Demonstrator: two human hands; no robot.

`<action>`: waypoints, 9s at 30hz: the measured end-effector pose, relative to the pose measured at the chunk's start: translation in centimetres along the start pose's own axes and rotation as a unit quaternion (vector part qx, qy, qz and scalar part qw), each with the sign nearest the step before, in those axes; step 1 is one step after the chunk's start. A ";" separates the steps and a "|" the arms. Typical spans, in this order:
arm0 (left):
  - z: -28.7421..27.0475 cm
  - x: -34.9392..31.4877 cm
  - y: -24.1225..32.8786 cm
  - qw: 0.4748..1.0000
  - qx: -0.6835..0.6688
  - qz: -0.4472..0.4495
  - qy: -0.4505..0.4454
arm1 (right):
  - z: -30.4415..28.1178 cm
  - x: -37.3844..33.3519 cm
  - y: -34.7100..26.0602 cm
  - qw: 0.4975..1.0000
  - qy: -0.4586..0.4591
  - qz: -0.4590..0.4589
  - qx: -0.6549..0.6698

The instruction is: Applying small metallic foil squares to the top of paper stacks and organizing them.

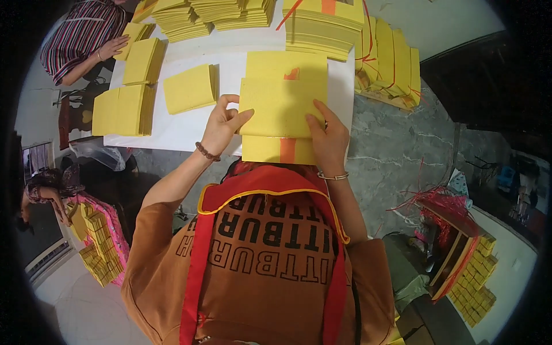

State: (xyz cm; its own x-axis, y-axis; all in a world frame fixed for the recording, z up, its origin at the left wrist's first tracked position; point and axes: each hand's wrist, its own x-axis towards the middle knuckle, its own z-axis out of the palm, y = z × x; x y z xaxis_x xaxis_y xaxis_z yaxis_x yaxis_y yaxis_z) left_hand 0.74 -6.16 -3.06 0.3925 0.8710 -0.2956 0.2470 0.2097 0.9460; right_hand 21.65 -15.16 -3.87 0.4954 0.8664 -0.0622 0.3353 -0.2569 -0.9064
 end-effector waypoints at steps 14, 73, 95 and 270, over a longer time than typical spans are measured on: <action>4.9 0.6 1.0 0.753 0.531 0.381 -0.072 | -0.2 0.0 -0.5 0.998 -0.032 0.004 -0.050; -15.9 6.2 -6.4 0.729 0.656 0.184 -0.070 | -2.0 -1.2 2.3 0.946 -0.056 -0.290 -0.132; 1.7 -0.7 1.8 0.859 0.268 0.357 -0.251 | -1.7 -1.0 4.7 0.965 -0.127 -0.085 0.211; -16.9 6.6 -11.4 0.706 0.666 0.238 0.034 | -1.3 -3.1 3.0 0.990 0.040 -0.008 0.135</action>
State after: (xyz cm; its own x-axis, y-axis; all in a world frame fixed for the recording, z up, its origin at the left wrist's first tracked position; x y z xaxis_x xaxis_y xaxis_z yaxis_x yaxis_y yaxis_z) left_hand -14.44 4.67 -13.58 0.6794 0.7309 0.0642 0.7336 -0.6782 -0.0424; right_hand 22.16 -19.14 -5.84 0.5574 0.8299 -0.0236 0.1233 -0.1109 -0.9862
